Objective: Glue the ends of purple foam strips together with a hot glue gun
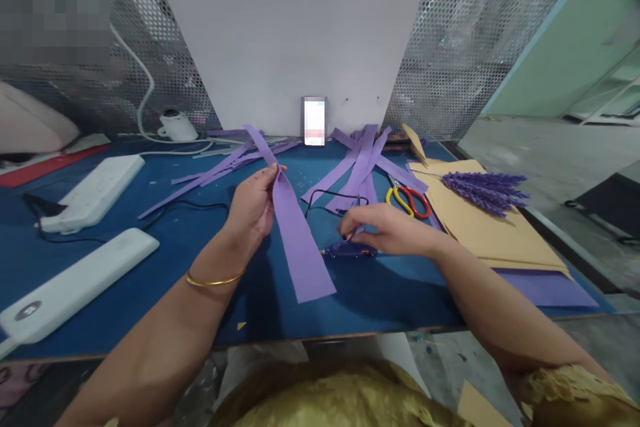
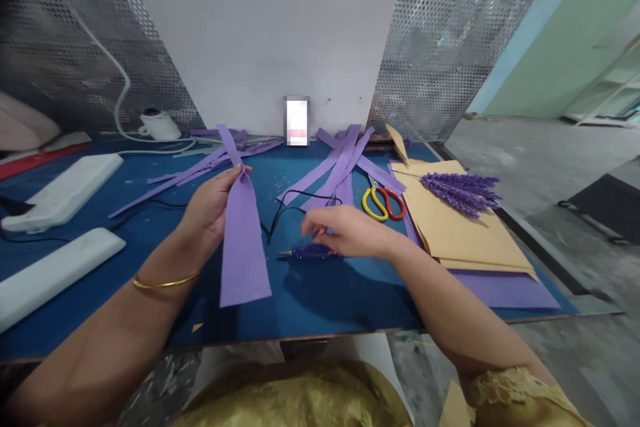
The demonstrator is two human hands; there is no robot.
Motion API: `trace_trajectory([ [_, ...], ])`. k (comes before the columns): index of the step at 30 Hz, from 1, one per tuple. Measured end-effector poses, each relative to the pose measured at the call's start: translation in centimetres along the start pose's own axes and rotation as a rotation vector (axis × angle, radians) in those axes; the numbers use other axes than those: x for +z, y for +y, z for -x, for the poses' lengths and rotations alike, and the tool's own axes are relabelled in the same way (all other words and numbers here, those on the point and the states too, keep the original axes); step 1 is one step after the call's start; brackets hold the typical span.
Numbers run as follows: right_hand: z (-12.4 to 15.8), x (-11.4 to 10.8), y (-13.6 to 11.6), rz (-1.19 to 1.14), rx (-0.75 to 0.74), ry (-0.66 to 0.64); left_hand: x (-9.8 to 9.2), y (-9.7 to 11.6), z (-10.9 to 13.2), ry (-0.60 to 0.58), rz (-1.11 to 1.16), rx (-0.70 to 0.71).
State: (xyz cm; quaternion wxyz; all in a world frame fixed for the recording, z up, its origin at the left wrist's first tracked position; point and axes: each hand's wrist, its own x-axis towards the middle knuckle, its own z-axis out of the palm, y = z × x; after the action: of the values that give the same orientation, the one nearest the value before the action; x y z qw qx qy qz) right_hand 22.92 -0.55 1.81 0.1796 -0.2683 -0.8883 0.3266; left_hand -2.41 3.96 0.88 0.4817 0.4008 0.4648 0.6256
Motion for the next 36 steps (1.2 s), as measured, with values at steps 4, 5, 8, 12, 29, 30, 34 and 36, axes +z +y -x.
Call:
trace_trajectory([
  [4, -0.5, 0.0, 2.5, 0.604, -0.076, -0.019, 0.7, 0.3, 0.6, 0.023, 0.173, -0.136],
  [5, -0.6, 0.3, 3.0, 0.648, -0.103, -0.05, 0.9, 0.3, 0.8, 0.009, 0.18, -0.157],
  [8, -0.7, 1.0, 3.8, 0.712, -0.145, -0.11, 1.2, 0.5, 1.2, -0.021, 0.188, -0.202],
  [12, -0.6, 0.8, 3.5, 0.75, -0.108, -0.16, 1.1, 0.5, 1.1, -0.028, 0.218, -0.198],
  [29, -0.6, 1.6, 2.9, -0.262, 0.173, 0.423, 1.5, 1.0, 1.3, 0.031, 0.323, -0.231],
  [30, -0.7, 2.0, 2.5, -0.291, 0.17, 0.445, 1.6, 0.9, 1.4, 0.016, 0.328, -0.227],
  [34, -0.6, 3.1, 0.8, -0.281, 0.126, 0.539, 1.9, 0.2, 2.0, -0.078, 0.33, -0.226],
  [36, -0.5, 3.5, 0.3, -0.22, 0.093, 0.581, 2.0, 0.0, 2.2, -0.131, 0.328, -0.242],
])
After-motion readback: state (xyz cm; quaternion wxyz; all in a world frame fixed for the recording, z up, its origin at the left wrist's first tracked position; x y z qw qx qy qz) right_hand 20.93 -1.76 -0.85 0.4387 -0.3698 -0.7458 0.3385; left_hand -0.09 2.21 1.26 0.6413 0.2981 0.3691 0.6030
